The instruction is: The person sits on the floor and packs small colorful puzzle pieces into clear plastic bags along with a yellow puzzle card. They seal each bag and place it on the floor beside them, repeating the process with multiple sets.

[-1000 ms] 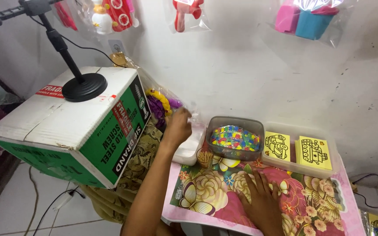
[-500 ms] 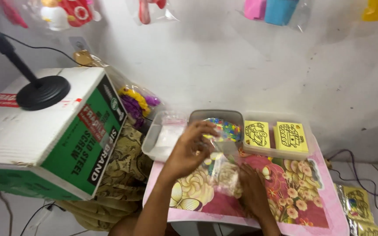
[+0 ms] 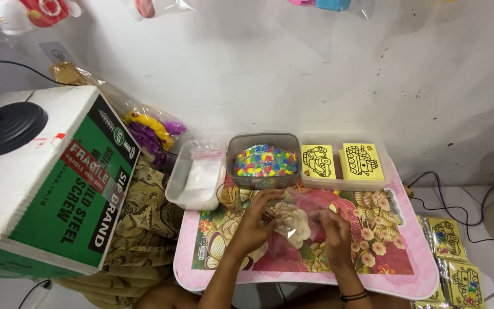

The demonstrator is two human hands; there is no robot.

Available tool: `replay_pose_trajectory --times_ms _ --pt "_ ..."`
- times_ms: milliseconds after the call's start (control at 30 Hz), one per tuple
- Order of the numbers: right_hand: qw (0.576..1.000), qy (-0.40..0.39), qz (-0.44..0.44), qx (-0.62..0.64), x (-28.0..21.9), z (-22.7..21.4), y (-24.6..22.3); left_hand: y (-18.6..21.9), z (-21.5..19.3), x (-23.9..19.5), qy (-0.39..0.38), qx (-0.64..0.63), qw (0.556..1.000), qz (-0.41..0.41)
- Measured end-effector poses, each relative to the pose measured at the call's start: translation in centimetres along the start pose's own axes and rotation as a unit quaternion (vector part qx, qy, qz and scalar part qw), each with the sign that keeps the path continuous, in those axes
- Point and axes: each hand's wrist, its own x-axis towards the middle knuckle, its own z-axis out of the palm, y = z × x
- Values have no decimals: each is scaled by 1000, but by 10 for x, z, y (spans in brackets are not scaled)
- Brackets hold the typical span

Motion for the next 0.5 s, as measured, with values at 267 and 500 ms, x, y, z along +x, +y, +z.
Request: replay_pose_trajectory --times_ms 267,500 --pt "996 13 81 21 2 -1 3 -45 6 -4 2 -203 972 -118" --pt "994 -5 111 0 2 4 -9 -57 6 -1 -70 -199 958 -194"
